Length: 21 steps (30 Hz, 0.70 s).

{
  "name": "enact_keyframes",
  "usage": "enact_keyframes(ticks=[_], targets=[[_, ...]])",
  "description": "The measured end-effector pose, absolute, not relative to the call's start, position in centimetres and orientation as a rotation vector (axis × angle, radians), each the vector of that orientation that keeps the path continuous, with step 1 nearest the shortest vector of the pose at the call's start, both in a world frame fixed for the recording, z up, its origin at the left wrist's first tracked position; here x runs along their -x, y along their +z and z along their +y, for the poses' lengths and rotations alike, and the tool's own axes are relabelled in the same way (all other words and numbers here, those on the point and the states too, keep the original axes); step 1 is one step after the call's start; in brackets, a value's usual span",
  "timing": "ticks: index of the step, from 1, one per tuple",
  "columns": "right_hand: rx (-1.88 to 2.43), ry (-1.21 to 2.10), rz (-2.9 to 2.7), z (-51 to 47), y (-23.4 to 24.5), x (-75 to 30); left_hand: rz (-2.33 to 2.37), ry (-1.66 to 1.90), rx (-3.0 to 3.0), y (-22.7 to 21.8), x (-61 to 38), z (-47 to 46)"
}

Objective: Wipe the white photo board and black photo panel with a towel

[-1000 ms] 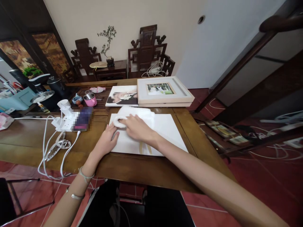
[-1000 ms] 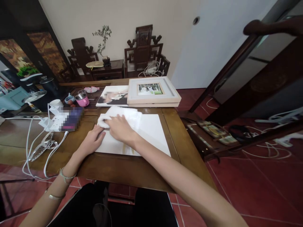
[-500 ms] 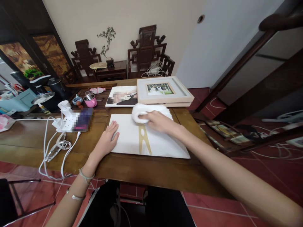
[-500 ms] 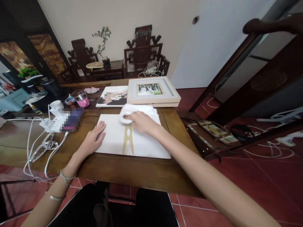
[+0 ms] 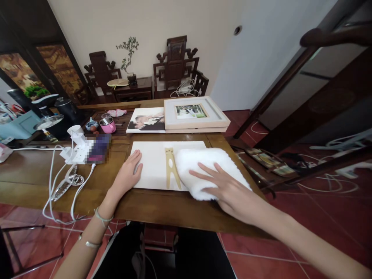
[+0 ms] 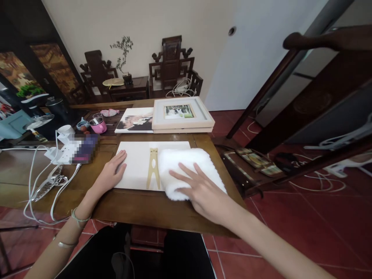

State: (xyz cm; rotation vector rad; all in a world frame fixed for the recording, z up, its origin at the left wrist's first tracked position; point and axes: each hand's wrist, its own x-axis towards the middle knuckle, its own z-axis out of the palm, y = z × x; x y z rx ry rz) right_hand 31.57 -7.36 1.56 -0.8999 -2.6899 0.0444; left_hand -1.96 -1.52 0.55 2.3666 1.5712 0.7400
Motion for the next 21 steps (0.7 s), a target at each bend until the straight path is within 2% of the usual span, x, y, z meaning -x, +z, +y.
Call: enact_keyframes(ticks=[7, 10, 14, 21], targets=[[1.049, 0.132, -2.698, 3.3, 2.3, -31.1, 1.57, 0.72, -2.343, 0.7, 2.1, -1.6], [1.082, 0.132, -2.674, 5.0, 2.3, -30.9, 1.573, 0.711, -2.344, 0.7, 2.1, -1.6], [1.049, 0.131, -2.672, 1.9, 2.1, -30.9, 1.566, 0.71, -2.345, 0.6, 2.0, -1.5], [0.916, 0.064, -2.652, -9.7, 1.1, -31.3, 1.566, 0.714, -2.317, 0.5, 1.8, -1.5]])
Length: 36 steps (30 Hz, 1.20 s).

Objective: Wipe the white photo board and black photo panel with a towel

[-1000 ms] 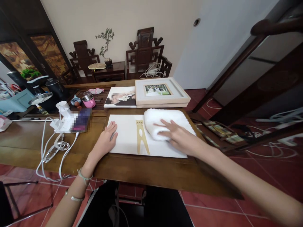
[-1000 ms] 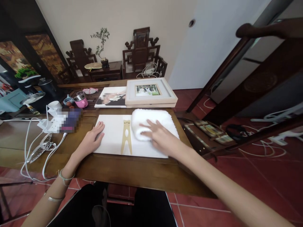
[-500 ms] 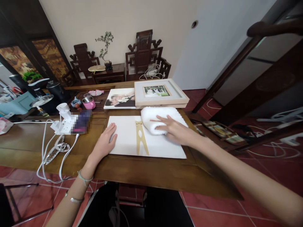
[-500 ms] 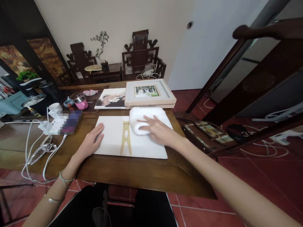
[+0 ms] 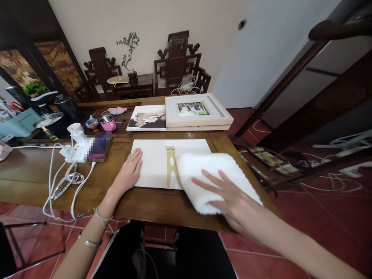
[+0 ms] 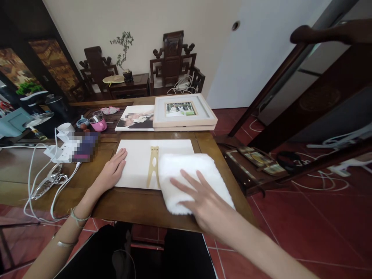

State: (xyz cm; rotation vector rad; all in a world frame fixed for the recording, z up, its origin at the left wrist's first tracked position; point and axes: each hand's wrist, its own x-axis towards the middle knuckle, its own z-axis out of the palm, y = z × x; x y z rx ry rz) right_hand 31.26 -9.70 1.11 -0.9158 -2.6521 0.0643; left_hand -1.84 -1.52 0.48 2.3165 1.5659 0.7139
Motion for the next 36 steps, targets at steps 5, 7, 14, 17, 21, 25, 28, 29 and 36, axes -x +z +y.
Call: enact_keyframes(ticks=[5, 7, 14, 17, 21, 25, 28, 29, 36], targets=[[0.869, 0.031, -2.645, -11.9, 1.1, -31.3, 1.571, 0.674, -2.328, 0.6, 1.8, -1.6], [0.892, 0.059, -2.665, -10.3, 1.5, -31.4, 1.569, 0.672, -2.329, 0.6, 1.9, -1.6], [1.056, 0.138, -2.696, 0.8, 2.4, -30.7, 1.559, 0.683, -2.303, 0.6, 2.0, -1.6], [1.096, 0.122, -2.66, 3.5, 2.2, -30.3, 1.559, 0.689, -2.297, 0.6, 2.0, -1.6], [1.092, 0.122, -2.643, 1.7, 1.9, -30.7, 1.558, 0.699, -2.309, 0.4, 2.1, -1.6], [0.999, 0.144, -2.633, -4.7, 1.7, -31.4, 1.554, 0.71, -2.325, 0.3, 2.0, -1.5], [0.923, 0.128, -2.641, -9.8, 1.7, -31.5, 1.56, 0.698, -2.324, 0.4, 2.0, -1.5], [0.907, 0.115, -2.653, -11.2, 1.6, -31.5, 1.563, 0.696, -2.323, 0.4, 1.9, -1.5], [0.931, 0.157, -2.652, -11.5, 2.2, -31.6, 1.551, 0.704, -2.313, 0.4, 1.9, -1.6]])
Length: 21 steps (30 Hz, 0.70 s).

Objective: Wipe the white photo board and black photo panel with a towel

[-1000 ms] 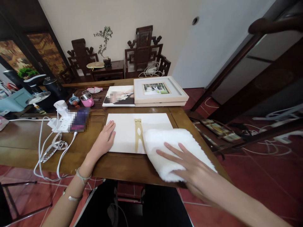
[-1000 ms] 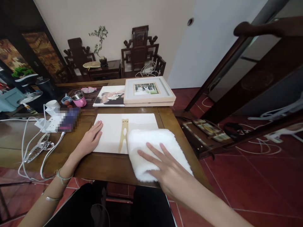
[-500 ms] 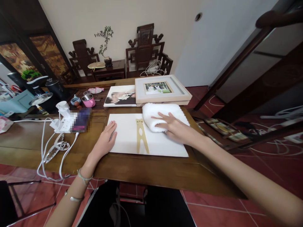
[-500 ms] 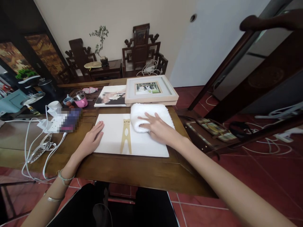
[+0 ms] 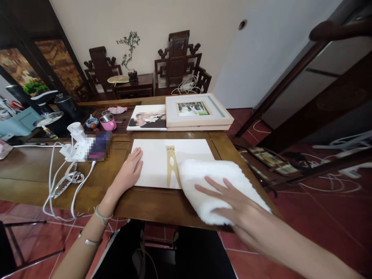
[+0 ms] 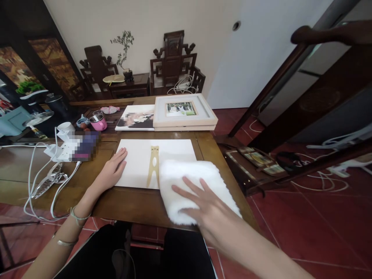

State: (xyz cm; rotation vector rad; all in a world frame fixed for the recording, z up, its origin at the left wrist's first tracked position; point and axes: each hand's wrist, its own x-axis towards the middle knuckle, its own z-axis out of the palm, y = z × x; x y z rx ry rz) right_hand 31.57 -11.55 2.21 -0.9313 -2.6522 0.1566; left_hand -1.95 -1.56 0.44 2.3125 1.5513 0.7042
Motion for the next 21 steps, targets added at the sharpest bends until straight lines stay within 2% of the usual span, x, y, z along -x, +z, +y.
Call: enact_keyframes(ticks=[5, 11, 15, 21], targets=[[1.097, 0.245, -2.641, -3.8, 2.7, -30.0, 1.555, 0.686, -2.312, 0.5, 2.0, -1.6], [1.29, 0.118, -2.614, 3.0, 3.0, -26.2, 1.561, 0.651, -2.307, 0.6, 2.0, -1.6], [1.285, 0.047, -2.626, 1.1, 2.7, -25.5, 1.57, 0.643, -2.302, 0.7, 1.9, -1.6], [1.06, -0.021, -2.669, -8.3, 1.7, -26.8, 1.569, 0.651, -2.308, 0.7, 1.9, -1.6]])
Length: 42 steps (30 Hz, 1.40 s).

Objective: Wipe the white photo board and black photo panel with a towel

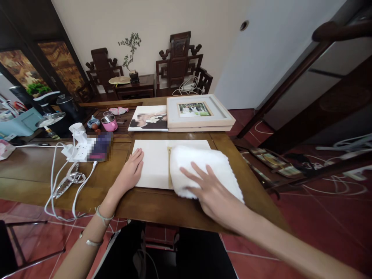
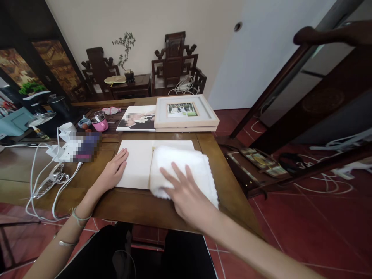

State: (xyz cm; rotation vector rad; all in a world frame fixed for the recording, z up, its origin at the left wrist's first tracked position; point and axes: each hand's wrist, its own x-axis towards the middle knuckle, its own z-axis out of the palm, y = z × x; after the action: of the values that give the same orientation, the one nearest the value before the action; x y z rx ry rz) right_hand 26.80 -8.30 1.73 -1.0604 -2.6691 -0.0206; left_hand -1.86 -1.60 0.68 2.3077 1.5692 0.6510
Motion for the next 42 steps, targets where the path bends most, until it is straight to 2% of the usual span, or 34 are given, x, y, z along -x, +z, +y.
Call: enact_keyframes(ticks=[6, 15, 20, 25, 35, 42], targets=[[0.946, 0.06, -2.715, -11.4, 1.7, -27.7, 1.574, 0.642, -2.311, 0.6, 1.9, -1.6], [1.054, 0.173, -2.743, 1.2, 4.1, -24.5, 1.569, 0.639, -2.32, 0.7, 1.9, -1.7], [1.14, 0.268, -2.743, 4.7, 5.6, -22.1, 1.579, 0.646, -2.319, 0.8, 1.9, -1.6], [1.112, 0.244, -2.77, 2.3, 5.3, -22.2, 1.574, 0.652, -2.319, 0.7, 1.9, -1.6], [0.764, 0.039, -2.648, -11.3, 0.8, -23.2, 1.522, 0.734, -2.339, 0.3, 2.2, -1.5], [1.0, 0.134, -2.764, -6.7, 3.0, -23.1, 1.562, 0.695, -2.344, 0.3, 1.8, -1.6]])
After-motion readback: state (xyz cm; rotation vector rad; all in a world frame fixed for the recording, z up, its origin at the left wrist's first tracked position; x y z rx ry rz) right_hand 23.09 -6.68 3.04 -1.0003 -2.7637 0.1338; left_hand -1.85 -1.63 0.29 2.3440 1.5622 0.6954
